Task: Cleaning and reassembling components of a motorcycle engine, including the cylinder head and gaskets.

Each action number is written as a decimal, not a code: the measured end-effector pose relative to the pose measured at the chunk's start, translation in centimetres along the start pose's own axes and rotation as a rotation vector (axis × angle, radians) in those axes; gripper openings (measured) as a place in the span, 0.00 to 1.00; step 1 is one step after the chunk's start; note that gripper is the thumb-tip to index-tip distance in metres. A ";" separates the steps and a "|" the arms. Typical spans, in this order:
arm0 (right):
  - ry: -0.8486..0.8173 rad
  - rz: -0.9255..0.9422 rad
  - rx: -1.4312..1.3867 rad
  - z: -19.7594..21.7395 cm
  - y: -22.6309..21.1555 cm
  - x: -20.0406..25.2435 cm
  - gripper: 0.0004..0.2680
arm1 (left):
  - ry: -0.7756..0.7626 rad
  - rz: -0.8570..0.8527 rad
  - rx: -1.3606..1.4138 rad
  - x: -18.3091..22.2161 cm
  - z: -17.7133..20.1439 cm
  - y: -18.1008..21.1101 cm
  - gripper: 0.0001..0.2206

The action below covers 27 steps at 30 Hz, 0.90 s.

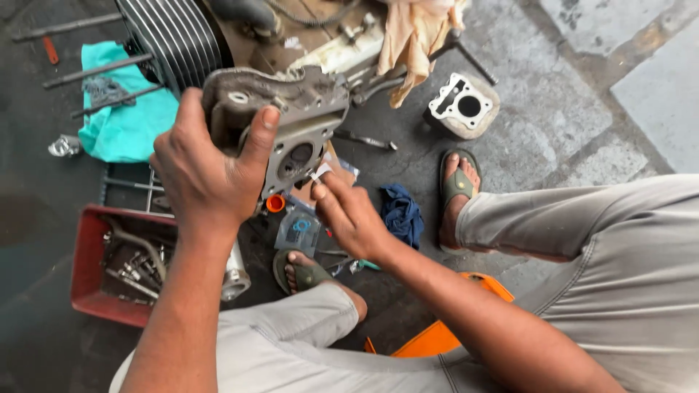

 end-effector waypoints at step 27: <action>-0.126 -0.142 -0.224 -1.3 2.3 -1.5 0.17 | -0.030 0.042 -0.078 0.3 -0.4 -0.4 0.30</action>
Point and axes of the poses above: each hand's wrist, its own x-axis away from the middle knuckle, its own z-axis out of the back of the hand, y = z × x, the point moved 6 cm from there along -x, towards the middle knuckle, and after that the axes turned 13 degrees about y, right-handed, at the moved point
